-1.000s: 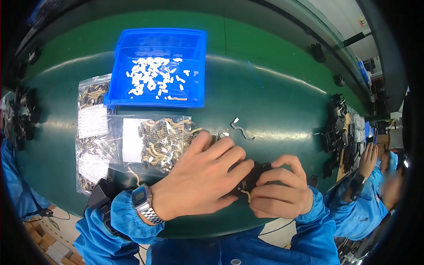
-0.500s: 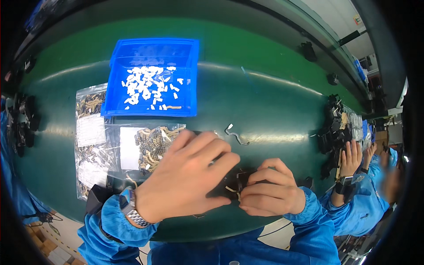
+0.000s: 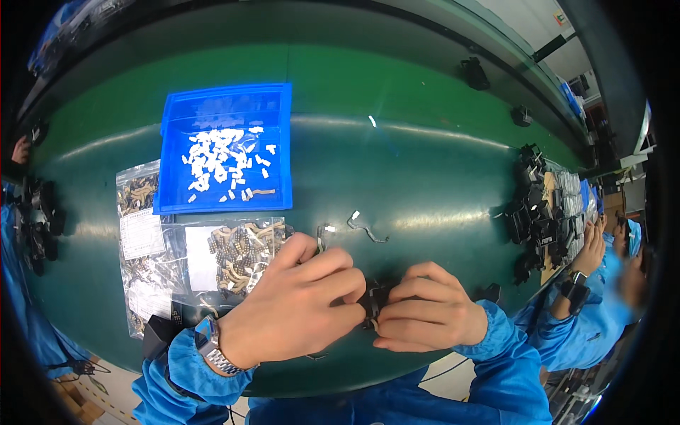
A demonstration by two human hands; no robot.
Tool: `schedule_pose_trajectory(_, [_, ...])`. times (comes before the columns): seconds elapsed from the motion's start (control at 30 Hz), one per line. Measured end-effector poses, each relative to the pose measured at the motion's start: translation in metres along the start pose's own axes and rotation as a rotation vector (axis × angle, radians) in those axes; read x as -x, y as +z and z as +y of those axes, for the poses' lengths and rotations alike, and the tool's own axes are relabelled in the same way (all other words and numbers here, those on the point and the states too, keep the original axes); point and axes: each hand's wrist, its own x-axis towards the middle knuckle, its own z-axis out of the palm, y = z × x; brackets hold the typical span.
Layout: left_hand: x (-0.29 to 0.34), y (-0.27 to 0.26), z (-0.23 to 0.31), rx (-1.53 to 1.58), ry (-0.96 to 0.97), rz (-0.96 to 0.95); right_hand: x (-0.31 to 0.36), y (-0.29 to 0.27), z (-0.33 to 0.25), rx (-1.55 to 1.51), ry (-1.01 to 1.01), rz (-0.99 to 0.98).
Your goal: Assembling small electronic components, likely motor housings or fan assemblies, at a factory workstation.
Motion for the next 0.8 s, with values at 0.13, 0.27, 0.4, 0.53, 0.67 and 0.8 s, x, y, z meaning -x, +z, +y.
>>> schedule_pose_trajectory(0.13, [0.003,0.001,0.003,-0.033,-0.003,-0.020,0.000,0.000,0.001,0.005,-0.019,0.048])
schedule_pose_trajectory(0.27, [0.002,0.000,0.003,-0.007,-0.010,-0.045,0.004,-0.011,0.002,-0.015,0.080,0.095])
schedule_pose_trajectory(0.4, [0.000,0.001,0.003,-0.018,-0.021,-0.057,0.008,-0.024,0.007,-0.009,0.376,0.017])
schedule_pose_trajectory(0.53, [-0.002,-0.001,0.003,-0.058,-0.010,-0.028,0.011,-0.023,0.013,-0.017,0.437,-0.147])
schedule_pose_trajectory(0.67, [-0.003,0.000,0.003,-0.060,-0.023,-0.010,0.008,-0.023,0.012,-0.006,0.421,-0.175])
schedule_pose_trajectory(0.8, [-0.005,-0.002,0.003,-0.091,-0.014,0.010,0.011,-0.016,0.014,0.023,0.373,-0.145])
